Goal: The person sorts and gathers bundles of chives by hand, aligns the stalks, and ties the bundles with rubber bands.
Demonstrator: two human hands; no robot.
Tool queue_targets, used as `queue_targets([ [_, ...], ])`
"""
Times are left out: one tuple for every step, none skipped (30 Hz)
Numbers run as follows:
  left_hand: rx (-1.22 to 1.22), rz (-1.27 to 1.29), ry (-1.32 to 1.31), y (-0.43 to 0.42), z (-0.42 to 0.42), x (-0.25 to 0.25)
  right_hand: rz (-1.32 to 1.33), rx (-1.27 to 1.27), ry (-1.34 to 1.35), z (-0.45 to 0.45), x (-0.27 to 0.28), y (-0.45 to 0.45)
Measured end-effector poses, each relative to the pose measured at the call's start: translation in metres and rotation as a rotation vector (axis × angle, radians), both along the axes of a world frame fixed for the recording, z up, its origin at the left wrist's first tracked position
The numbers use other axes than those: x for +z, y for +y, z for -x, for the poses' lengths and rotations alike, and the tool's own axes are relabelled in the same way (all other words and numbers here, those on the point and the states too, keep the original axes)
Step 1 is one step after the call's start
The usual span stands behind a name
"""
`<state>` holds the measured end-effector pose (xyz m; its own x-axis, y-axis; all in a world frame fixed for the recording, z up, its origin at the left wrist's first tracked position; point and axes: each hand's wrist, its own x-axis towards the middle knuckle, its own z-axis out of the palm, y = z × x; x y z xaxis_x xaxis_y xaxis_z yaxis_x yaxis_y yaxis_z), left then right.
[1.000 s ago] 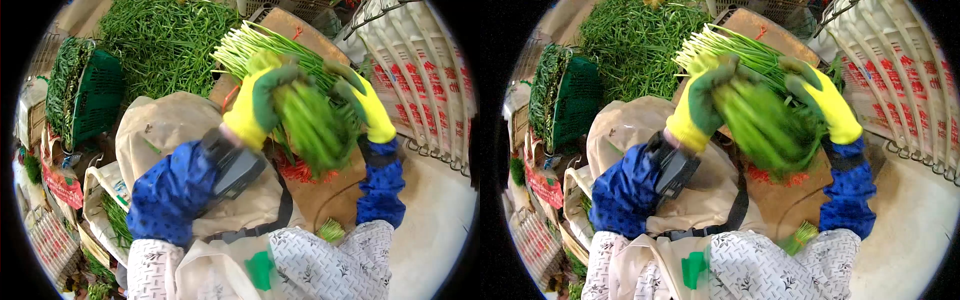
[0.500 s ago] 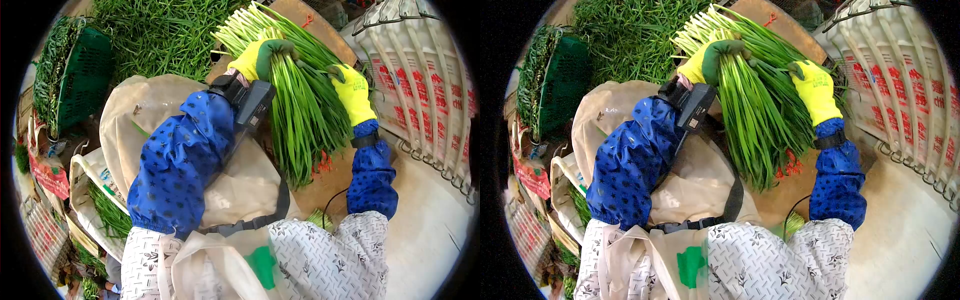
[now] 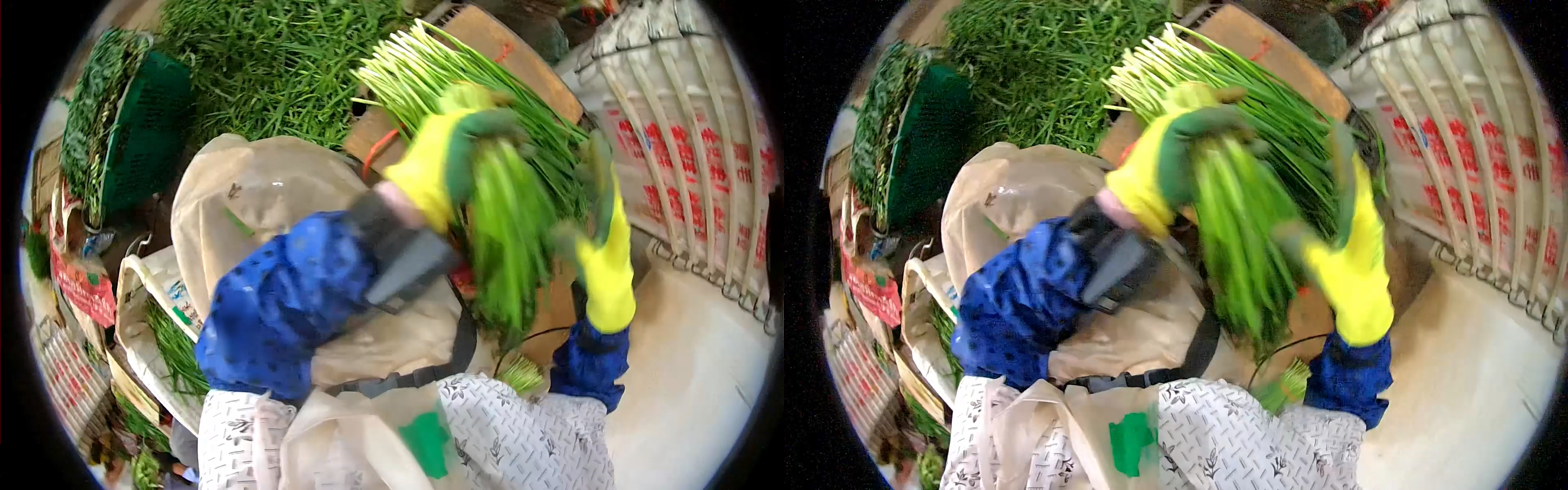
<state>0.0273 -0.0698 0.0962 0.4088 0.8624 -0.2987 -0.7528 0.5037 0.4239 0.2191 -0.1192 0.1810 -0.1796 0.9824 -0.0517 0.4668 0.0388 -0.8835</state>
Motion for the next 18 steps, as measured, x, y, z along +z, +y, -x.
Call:
queue_targets([
  [0.074, -0.473, 0.48, 0.006, -0.007, 0.005, 0.004, 0.134, -0.249, 0.006, 0.016, -0.003],
  [0.142, -0.931, 0.973, 0.013, -0.015, 0.01, -0.028, 0.148, -0.157, 0.011, 0.017, 0.0],
  [0.268, -0.941, 0.989, 0.024, -0.024, 0.019, -0.058, 0.165, -0.066, 0.017, 0.017, 0.002],
  [0.39, -0.95, 0.999, 0.036, -0.032, 0.024, -0.043, 0.081, 0.205, 0.024, 0.014, 0.005],
  [0.437, -0.971, 0.875, 0.052, -0.032, 0.02, -0.016, 0.114, 0.026, 0.01, 0.02, 0.018],
  [0.418, -0.764, 0.548, 0.071, -0.039, 0.004, -0.158, 0.102, -0.214, 0.009, 0.02, 0.03],
  [0.447, -0.544, 0.214, 0.089, -0.044, -0.007, -0.177, 0.115, -0.314, 0.004, 0.011, 0.046],
  [0.457, -0.482, 0.149, 0.104, -0.038, -0.026, -0.194, 0.128, -0.42, 0.0, -0.004, 0.064],
  [0.469, -0.421, 0.083, 0.115, -0.03, -0.037, -0.255, 0.143, -0.508, 0.007, -0.018, 0.079],
  [0.371, -0.288, -0.017, 0.118, -0.011, -0.045, -0.299, 0.195, -0.614, 0.018, -0.03, 0.093],
  [0.285, -0.141, -0.116, 0.119, 0.009, -0.049, -0.255, 0.232, -0.691, 0.022, -0.053, 0.106],
  [0.381, -0.598, 0.507, 0.126, 0.027, -0.082, -0.244, 0.258, -0.8, 0.026, -0.078, 0.116],
  [0.637, -0.857, 1.198, 0.133, 0.044, -0.114, -0.223, 0.227, -0.934, 0.032, -0.103, 0.121],
  [0.492, -0.164, 0.589, 0.129, 0.063, -0.071, -0.183, 0.222, -0.964, 0.038, -0.12, 0.124],
  [0.604, -0.157, 0.58, 0.13, 0.082, -0.062, -0.219, 0.209, -0.947, 0.038, -0.128, 0.126],
  [0.716, -0.153, 0.575, 0.13, 0.1, -0.053, -0.257, 0.2, -0.928, 0.039, -0.135, 0.127],
  [0.826, -0.153, 0.574, 0.13, 0.119, -0.044, -0.243, 0.209, -0.926, 0.041, -0.136, 0.127],
  [0.898, -0.244, 0.657, 0.134, 0.123, -0.037, -0.226, 0.212, -0.926, 0.043, -0.133, 0.126],
])
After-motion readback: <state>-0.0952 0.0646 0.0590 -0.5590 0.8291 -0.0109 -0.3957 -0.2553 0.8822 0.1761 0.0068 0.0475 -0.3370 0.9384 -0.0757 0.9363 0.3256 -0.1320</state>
